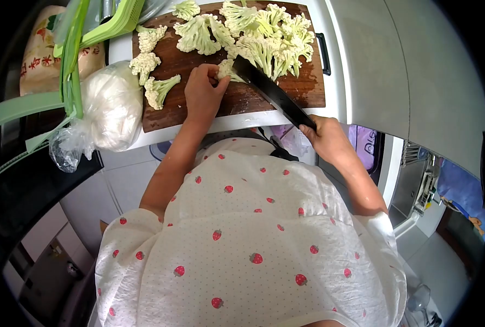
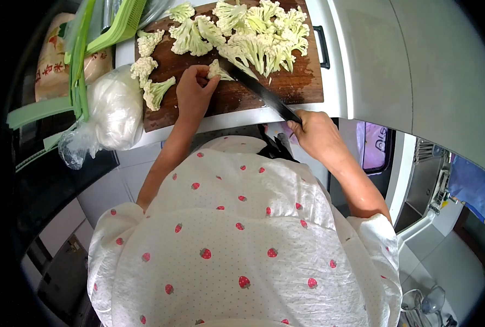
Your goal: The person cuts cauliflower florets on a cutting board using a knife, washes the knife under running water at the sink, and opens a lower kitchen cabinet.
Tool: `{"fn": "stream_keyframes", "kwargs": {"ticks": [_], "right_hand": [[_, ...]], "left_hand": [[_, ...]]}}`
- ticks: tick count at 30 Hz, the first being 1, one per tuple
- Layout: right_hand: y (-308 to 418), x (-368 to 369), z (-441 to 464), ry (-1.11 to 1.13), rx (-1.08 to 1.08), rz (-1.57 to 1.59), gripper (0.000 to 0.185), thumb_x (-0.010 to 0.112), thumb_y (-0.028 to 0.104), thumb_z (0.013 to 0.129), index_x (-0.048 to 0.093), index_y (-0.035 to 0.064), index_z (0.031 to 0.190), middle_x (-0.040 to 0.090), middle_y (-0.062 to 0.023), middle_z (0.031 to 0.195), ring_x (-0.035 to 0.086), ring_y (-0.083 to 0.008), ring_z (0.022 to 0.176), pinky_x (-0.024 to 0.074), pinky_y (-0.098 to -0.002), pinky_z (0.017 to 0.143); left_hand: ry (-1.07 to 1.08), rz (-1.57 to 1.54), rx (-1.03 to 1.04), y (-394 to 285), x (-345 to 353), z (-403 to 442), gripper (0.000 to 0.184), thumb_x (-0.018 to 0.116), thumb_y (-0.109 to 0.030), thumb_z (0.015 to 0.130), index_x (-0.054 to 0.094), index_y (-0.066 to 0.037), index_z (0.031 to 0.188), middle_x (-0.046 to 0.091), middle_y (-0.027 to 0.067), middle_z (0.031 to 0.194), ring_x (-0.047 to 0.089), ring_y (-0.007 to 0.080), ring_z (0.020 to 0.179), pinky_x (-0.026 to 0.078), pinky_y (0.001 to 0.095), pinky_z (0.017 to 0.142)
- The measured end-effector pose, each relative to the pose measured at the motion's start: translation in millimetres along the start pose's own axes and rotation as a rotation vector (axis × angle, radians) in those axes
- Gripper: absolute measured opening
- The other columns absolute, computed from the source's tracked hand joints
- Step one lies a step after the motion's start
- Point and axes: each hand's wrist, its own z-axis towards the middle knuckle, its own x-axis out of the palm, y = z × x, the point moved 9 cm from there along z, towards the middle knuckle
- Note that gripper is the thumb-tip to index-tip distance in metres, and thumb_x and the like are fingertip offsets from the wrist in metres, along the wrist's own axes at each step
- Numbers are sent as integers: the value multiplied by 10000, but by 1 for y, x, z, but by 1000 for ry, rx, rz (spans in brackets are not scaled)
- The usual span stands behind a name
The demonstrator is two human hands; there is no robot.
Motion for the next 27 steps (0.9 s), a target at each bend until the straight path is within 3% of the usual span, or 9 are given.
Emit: {"fn": "stream_keyframes", "kwargs": {"ticks": [2, 5, 15, 18, 21, 23, 25, 27], "right_hand": [[-1, 3, 5, -52, -79, -90, 215, 599, 176, 876, 607, -18, 968, 557, -263, 698, 549, -417, 634, 444, -443, 616], [6, 0, 4, -94, -25, -240, 193, 576, 192, 872, 631, 17, 932, 622, -246, 748, 616, -416, 752, 489, -480, 704], [12, -2, 16, -59, -21, -411, 186, 584, 164, 861, 631, 26, 977, 626, -246, 774, 610, -421, 751, 484, -482, 686], [11, 13, 28, 20, 18, -371, 187, 579, 154, 857, 628, 25, 982, 627, -248, 776, 608, -421, 771, 482, -481, 697], [12, 17, 43, -104, -17, -293, 125, 580, 75, 797, 631, 7, 889, 625, -241, 736, 632, -400, 786, 491, -469, 718], [1, 14, 41, -75, 28, -44, 146, 593, 133, 835, 632, -7, 852, 615, -243, 736, 623, -401, 795, 481, -464, 722], [-4, 13, 39, -63, 42, -36, 204, 589, 181, 866, 630, -16, 835, 603, -246, 723, 606, -407, 767, 470, -459, 697], [-4, 20, 29, 25, 79, 42, 224, 618, 172, 871, 588, -50, 859, 547, -270, 710, 502, -438, 656, 436, -424, 626]], "left_hand": [[-4, 1, 9, 0, 0, 1, 269, 755, -115, 704, 585, -42, 899, 569, 75, 799, 567, 209, 695, 474, 330, 635], [-6, -7, 32, -2, -1, 2, 258, 754, -107, 700, 585, -41, 883, 564, 77, 796, 563, 211, 690, 472, 336, 632], [36, 2, 37, -3, -2, 3, 251, 752, -79, 690, 585, -37, 873, 557, 85, 795, 572, 219, 701, 474, 334, 638], [35, -62, 39, -3, -2, 0, 240, 747, -71, 695, 584, -35, 867, 558, 83, 802, 578, 219, 710, 475, 334, 644], [13, -48, 64, -1, -2, -2, 241, 742, -57, 699, 594, -36, 888, 568, 88, 824, 590, 218, 732, 484, 324, 662], [-28, -127, 84, -1, -4, -8, 258, 737, -44, 704, 602, -37, 923, 578, 90, 846, 596, 216, 753, 493, 315, 680], [-40, -120, 101, -6, -5, -10, 269, 736, -38, 706, 602, -38, 938, 580, 90, 853, 595, 212, 759, 495, 310, 689], [-58, -99, 109, -5, -7, -12, 280, 736, -33, 708, 603, -39, 954, 582, 90, 860, 595, 208, 765, 497, 304, 697]]}}
